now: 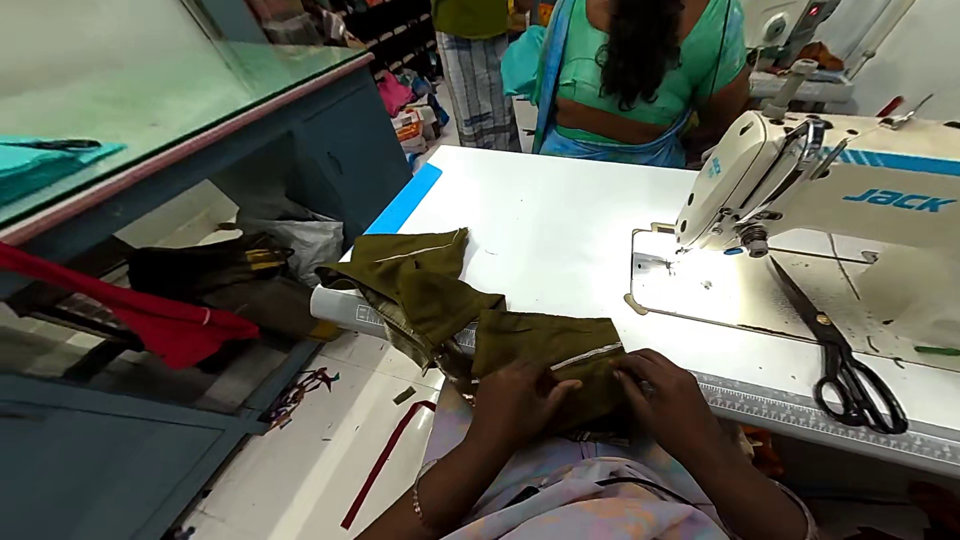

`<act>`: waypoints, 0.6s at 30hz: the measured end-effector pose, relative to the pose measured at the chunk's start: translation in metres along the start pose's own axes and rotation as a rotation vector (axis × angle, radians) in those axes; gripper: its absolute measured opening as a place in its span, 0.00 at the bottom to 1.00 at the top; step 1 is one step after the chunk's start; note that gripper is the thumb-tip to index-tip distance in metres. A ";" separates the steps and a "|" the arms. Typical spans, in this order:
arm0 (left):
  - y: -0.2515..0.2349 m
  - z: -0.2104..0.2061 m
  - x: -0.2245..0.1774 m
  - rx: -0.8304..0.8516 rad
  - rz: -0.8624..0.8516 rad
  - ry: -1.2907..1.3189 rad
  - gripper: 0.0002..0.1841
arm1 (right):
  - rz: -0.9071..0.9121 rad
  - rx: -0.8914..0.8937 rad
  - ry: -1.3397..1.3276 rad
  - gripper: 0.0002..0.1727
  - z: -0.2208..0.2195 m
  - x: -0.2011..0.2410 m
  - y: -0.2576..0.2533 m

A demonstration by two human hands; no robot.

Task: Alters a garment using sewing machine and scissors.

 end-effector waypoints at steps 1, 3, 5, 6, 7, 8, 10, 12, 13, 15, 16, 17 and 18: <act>0.002 -0.005 -0.001 0.009 -0.003 0.001 0.15 | -0.002 0.002 0.001 0.09 -0.002 0.000 0.001; 0.000 -0.013 -0.004 0.023 0.008 0.008 0.11 | -0.012 0.018 0.014 0.09 -0.006 0.000 0.001; -0.003 -0.018 -0.006 0.085 0.072 0.026 0.10 | -0.023 0.046 0.022 0.10 -0.009 -0.004 0.002; -0.005 -0.019 -0.007 0.119 0.105 0.040 0.11 | -0.021 0.050 0.021 0.11 -0.010 -0.006 0.003; -0.006 -0.020 -0.006 0.135 0.128 0.060 0.11 | -0.019 0.051 0.020 0.12 -0.011 -0.007 0.004; -0.007 -0.019 -0.004 0.133 0.146 0.085 0.11 | -0.018 0.047 0.016 0.12 -0.011 -0.008 0.004; -0.008 -0.013 0.003 0.058 0.140 0.110 0.10 | -0.022 0.035 0.000 0.13 -0.012 -0.010 0.005; -0.014 0.006 0.017 -0.043 0.143 0.090 0.11 | -0.024 0.029 -0.010 0.14 -0.014 -0.012 0.006; -0.017 0.020 0.028 -0.095 0.161 0.069 0.13 | -0.025 0.029 -0.011 0.14 -0.014 -0.013 0.006; -0.024 0.060 0.054 -0.294 0.197 -0.021 0.15 | -0.033 0.039 -0.012 0.14 -0.014 -0.013 0.006; -0.025 0.083 0.065 -0.427 0.237 -0.063 0.16 | -0.036 0.043 -0.014 0.14 -0.014 -0.013 0.005; -0.025 0.103 0.075 -0.536 0.290 -0.097 0.18 | -0.040 0.047 -0.013 0.14 -0.014 -0.013 0.005; -0.025 0.120 0.082 -0.592 0.336 -0.113 0.22 | -0.044 0.046 -0.014 0.14 -0.013 -0.012 0.005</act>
Point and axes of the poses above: each hand's wrist, its own y-axis away from the middle knuckle, its own z-axis out of the back of the hand, x = y × z, the point moved 5 cm from there along -y, towards the middle knuckle, and after that the axes turned 6 degrees about -x, right-handed, at the moved point
